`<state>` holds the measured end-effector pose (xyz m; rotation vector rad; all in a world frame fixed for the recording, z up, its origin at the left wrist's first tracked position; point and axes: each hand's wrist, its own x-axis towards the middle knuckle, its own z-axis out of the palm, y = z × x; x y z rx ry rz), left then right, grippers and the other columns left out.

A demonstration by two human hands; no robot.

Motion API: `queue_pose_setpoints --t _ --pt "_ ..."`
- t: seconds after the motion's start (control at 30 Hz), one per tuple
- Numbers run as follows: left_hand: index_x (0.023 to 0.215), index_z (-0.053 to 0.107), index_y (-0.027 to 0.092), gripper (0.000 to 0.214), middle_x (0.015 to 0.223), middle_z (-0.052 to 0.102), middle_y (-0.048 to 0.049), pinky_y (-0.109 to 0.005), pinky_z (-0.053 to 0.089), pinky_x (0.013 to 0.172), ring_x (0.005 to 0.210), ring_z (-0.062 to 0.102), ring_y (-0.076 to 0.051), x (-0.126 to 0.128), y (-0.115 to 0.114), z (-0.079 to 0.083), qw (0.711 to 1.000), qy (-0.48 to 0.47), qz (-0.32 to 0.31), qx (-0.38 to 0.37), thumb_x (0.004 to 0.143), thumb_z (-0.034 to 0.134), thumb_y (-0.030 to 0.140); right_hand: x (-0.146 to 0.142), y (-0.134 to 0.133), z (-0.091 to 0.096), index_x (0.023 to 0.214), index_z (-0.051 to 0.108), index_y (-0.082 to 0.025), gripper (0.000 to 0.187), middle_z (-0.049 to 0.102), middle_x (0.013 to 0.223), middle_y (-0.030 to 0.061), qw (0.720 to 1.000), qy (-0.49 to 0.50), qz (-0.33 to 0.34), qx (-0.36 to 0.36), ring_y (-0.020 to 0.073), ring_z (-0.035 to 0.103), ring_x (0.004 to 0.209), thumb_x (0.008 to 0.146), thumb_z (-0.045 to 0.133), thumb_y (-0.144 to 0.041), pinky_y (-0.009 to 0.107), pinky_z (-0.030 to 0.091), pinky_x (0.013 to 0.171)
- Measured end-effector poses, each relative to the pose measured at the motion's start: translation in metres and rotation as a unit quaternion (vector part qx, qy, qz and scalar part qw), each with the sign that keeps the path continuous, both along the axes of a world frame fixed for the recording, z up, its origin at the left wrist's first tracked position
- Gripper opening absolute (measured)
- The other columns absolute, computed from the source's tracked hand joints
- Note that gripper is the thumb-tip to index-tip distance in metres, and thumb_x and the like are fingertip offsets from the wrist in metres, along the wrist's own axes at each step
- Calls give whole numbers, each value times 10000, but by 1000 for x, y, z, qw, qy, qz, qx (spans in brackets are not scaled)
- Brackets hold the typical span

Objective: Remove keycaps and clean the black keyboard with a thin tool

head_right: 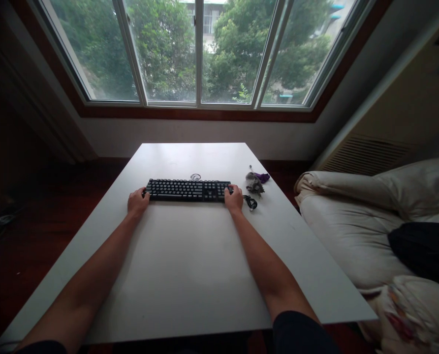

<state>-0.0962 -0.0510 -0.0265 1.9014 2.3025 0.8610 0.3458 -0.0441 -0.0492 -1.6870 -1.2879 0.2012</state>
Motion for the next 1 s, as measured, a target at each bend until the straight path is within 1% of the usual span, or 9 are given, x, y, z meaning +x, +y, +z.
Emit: queue_pose_setpoints --t 0.13,0.27,0.33,0.5,0.6,0.7,0.8,0.9,1.0 --pt "1393 589 165 537 1309 680 -150 -434 416 1089 1220 579 -321 0 -2 1 1000 5 1 -8 957 482 459 -2 1 6 1130 643 -186 399 703 1123 120 993 106 26 48 249 664 981 861 519 -454 408 530 918" --pt "1419 573 209 559 1261 708 -130 -429 438 1054 1207 603 -314 2 1 1 999 18 -36 -31 955 494 510 6 2 18 1147 643 -185 389 698 1152 122 990 94 25 98 250 649 1032 856 479 -384 424 514 956" --pt "1451 544 213 582 1303 692 -123 -419 425 1074 1239 592 -305 6 3 -1 997 25 -62 -38 948 518 504 15 5 25 1126 655 -185 380 700 1135 121 991 80 17 104 258 642 1042 846 459 -351 445 501 979" --pt "1522 460 209 697 1439 597 -124 -407 379 1136 1322 529 -300 24 5 -3 986 66 -148 -38 893 613 466 43 17 41 1132 659 -170 392 705 1138 126 993 79 19 87 264 651 1040 828 477 -338 443 499 986" --pt "1507 473 215 690 1425 587 -130 -424 381 1137 1313 519 -314 35 3 -2 987 80 -136 -25 878 624 454 50 14 40 1143 660 -176 386 715 1138 120 996 77 9 35 259 664 1018 839 470 -319 411 511 961" --pt "1486 488 207 660 1412 585 -136 -440 390 1131 1294 521 -323 39 2 0 990 81 -116 -16 881 613 440 48 -4 30 1124 676 -195 356 724 1135 106 999 35 -3 -18 266 662 1019 850 465 -282 397 510 948" --pt "1489 475 201 660 1451 558 -136 -444 383 1144 1310 507 -322 39 2 0 991 78 -110 -7 882 609 420 48 -32 25 1083 694 -214 309 730 1113 92 998 -35 15 -57 267 658 985 871 473 -255 387 509 924" --pt "1493 467 201 656 1470 546 -136 -450 375 1153 1325 496 -322 39 2 -1 991 78 -108 -1 884 601 405 58 -59 31 1063 700 -220 276 722 1085 91 987 -142 34 -64 259 643 929 917 470 -267 381 502 892" --pt "1497 462 203 658 1480 539 -136 -457 371 1156 1336 488 -323 40 2 -1 991 80 -108 -4 886 597 406 76 -78 41 1128 689 -183 307 686 1138 147 965 -259 -10 -46 303 595 1080 956 465 -303 411 462 957"
